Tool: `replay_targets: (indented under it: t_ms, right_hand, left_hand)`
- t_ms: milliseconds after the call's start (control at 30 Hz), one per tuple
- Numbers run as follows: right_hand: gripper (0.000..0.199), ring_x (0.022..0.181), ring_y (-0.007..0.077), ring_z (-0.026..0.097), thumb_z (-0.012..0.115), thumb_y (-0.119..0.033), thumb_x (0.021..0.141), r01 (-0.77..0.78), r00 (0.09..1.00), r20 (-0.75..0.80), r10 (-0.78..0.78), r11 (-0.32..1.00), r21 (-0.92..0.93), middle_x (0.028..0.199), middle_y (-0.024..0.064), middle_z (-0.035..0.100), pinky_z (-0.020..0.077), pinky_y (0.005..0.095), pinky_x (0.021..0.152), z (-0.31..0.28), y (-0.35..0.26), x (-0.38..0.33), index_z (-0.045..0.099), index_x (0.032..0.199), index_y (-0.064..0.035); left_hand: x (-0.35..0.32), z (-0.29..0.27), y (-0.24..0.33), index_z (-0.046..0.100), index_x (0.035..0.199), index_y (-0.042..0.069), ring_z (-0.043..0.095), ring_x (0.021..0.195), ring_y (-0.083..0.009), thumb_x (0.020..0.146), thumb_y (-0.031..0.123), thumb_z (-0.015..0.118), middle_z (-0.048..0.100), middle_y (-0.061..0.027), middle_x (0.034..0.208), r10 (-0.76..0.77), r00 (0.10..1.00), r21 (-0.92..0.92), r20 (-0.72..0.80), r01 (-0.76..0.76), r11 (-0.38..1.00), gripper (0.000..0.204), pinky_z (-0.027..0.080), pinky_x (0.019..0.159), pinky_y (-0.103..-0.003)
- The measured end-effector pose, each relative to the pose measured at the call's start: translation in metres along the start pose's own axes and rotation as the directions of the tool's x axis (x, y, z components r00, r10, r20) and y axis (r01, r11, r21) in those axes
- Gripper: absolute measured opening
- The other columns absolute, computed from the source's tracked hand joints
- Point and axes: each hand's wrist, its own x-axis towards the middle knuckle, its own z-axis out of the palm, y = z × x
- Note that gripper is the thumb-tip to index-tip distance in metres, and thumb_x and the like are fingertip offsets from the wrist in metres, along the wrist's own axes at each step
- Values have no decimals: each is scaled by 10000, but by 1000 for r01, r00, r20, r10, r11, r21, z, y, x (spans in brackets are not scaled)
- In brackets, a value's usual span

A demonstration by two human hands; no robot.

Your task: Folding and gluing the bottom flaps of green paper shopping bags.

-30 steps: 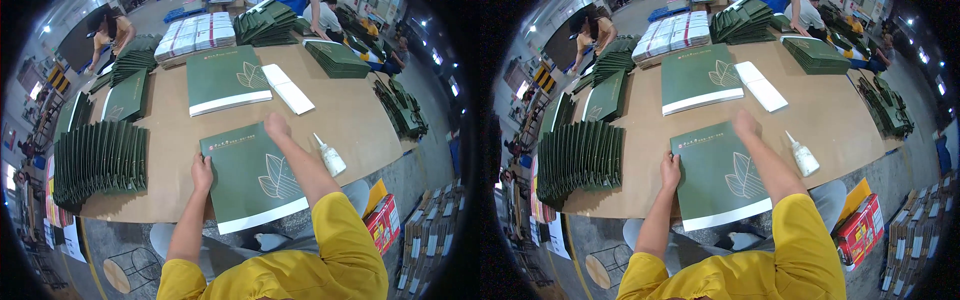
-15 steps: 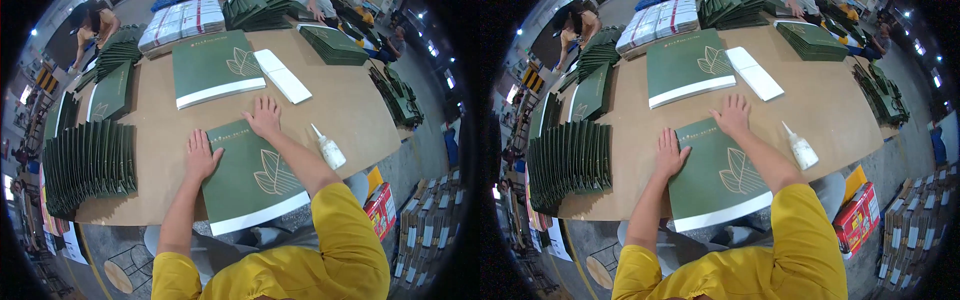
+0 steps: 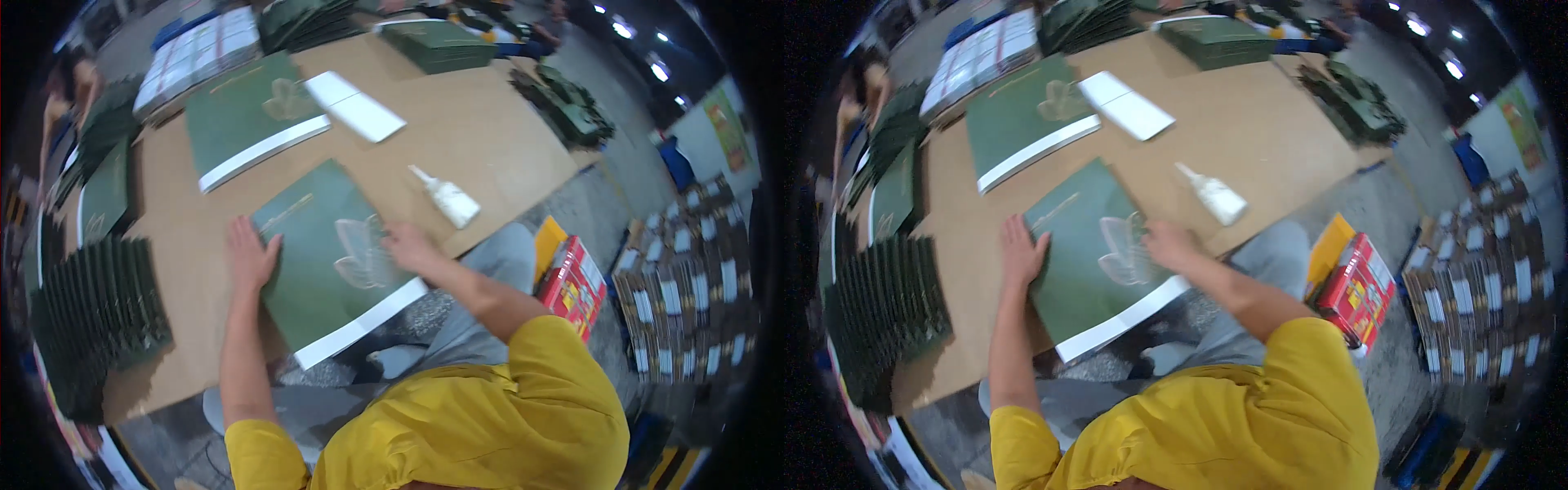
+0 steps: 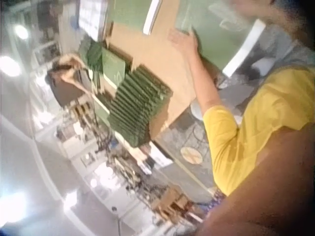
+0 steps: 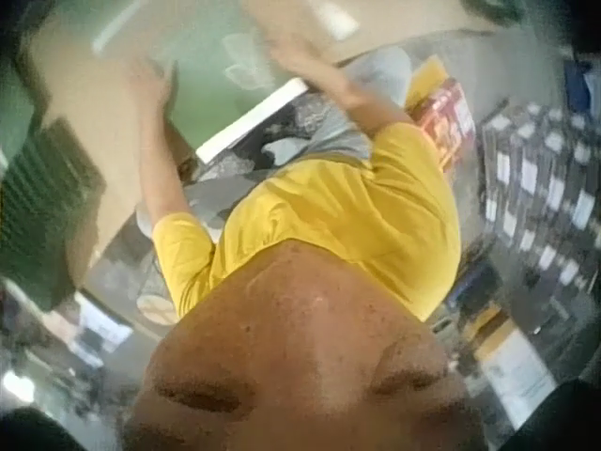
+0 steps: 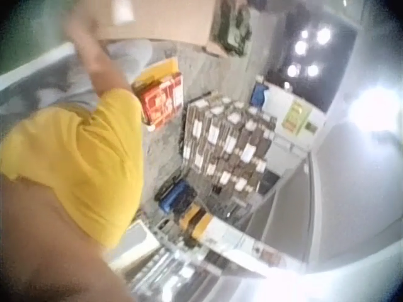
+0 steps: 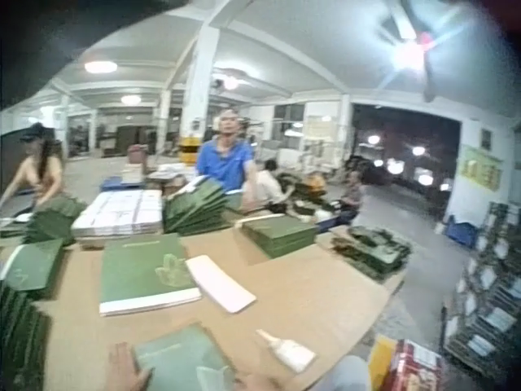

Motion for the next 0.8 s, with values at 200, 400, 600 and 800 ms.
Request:
replay_targets:
  t_ms: [200,400,600,800]
  right_hand:
    - [459,873,329,578,479,-79,809,123,930,-300,-214,947,-296,933,161,536,522,415,665,28,-41,-39,419,1263,-47]
    - [459,839,318,578,483,-54,800,144,922,-316,-222,957,-252,928,154,488,523,416,614,27,-30,-28,418,1255,-63]
    - [444,842,328,576,475,-58,803,152,942,-267,-203,968,-199,932,154,492,522,419,625,21,-37,-23,421,1244,-57]
    - [464,1087,339,474,501,-188,841,177,958,-160,-238,929,-324,1087,163,491,444,445,834,22,-41,-18,405,1267,-29]
  left_hand:
    - [-14,-5,-15,235,1405,-28,175,1378,-362,863,426,539,237,-237,1460,2,995,-122,-101,-14,992,770,185,1103,-452]
    - [-79,-77,33,309,1340,-71,498,1142,-369,861,266,570,477,-261,1264,-397,901,-510,177,429,746,641,379,970,-417]
    - [-142,-24,13,327,1331,-61,617,810,-317,859,55,529,625,-220,933,-332,943,-586,32,287,758,526,468,723,-384]
    - [-142,-29,49,313,1350,-41,585,932,-324,833,-28,523,581,-235,1043,-499,867,-584,-8,401,706,558,452,815,-374]
